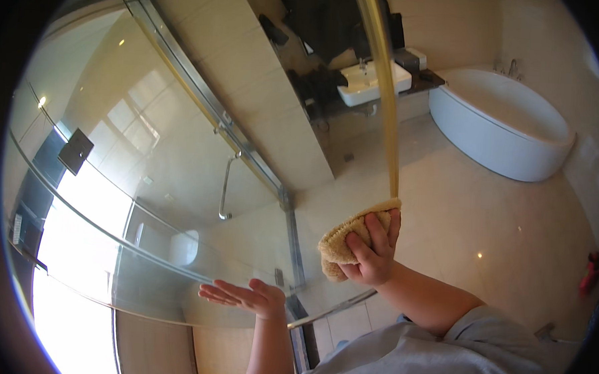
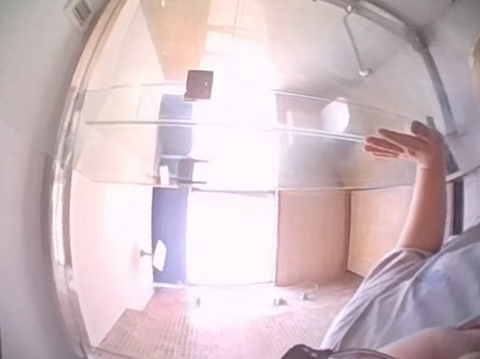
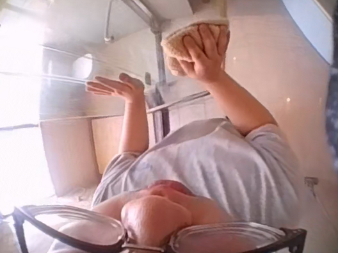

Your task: The person wipes the glass door of a shower enclosure using a cloth. They systematically clean the vertical glass panels and the horizontal metal handle, moving from one section to another.

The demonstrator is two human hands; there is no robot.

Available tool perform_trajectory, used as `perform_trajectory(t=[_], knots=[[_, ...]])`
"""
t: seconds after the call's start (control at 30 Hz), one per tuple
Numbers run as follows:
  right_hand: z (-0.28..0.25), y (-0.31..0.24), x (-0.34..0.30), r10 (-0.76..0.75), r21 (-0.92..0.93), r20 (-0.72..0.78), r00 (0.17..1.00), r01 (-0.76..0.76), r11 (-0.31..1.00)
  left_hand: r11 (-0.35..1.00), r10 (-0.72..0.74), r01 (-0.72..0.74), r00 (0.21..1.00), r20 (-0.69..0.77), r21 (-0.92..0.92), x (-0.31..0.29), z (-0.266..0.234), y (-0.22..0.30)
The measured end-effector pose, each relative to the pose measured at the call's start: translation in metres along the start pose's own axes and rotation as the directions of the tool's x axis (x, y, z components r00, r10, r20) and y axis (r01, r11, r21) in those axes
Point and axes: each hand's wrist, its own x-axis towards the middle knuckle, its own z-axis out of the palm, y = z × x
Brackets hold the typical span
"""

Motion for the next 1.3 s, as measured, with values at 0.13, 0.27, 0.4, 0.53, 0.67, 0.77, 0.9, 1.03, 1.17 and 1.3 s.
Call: perform_trajectory(t=[0.13,0.27,0.4,0.53,0.67,0.77,0.9,1.03,1.17,1.3], knots=[[0.002,0.005,-0.069,-0.027,-0.018,0.108,0.994,0.030,0.999,0.998,0.059,-0.059,0.998,-0.008,-0.018,-0.012,0.005,0.007],[-0.008,-0.001,-0.066,-0.009,-0.036,0.193,0.981,0.016,0.999,0.997,0.049,-0.048,0.999,0.015,-0.060,-0.017,0.007,0.008],[-0.007,-0.023,-0.004,0.002,0.018,0.174,0.985,-0.006,1.000,0.994,0.069,-0.065,0.997,0.039,-0.094,-0.022,0.003,-0.001],[-0.002,-0.054,0.067,0.029,0.067,0.068,0.997,-0.034,0.997,0.990,0.085,-0.073,0.992,0.091,-0.124,-0.029,-0.007,-0.013],[0.002,-0.063,0.071,-0.069,-0.039,0.053,0.996,0.071,0.997,0.991,0.052,-0.026,0.977,0.207,-0.128,-0.031,-0.030,-0.028],[0.003,-0.059,0.019,-0.161,-0.158,0.078,0.984,0.172,0.972,0.988,-0.061,0.090,0.974,0.219,-0.124,-0.035,-0.042,-0.063],[0.017,-0.052,-0.090,-0.150,-0.124,0.227,0.962,0.182,0.975,0.997,-0.036,0.045,0.990,0.133,-0.063,-0.068,-0.036,-0.122],[0.027,-0.083,-0.094,0.010,-0.106,0.251,0.968,0.017,0.994,0.998,0.031,-0.028,0.998,0.060,-0.056,-0.088,-0.013,-0.139],[0.038,-0.123,-0.025,-0.126,-0.073,0.181,0.975,0.141,0.987,0.996,0.032,-0.032,0.999,-0.004,-0.079,-0.087,-0.006,-0.140],[0.063,-0.169,0.027,-0.091,-0.073,0.111,0.990,0.100,0.992,0.994,0.033,-0.033,0.999,-0.001,-0.101,-0.092,-0.009,-0.148]])
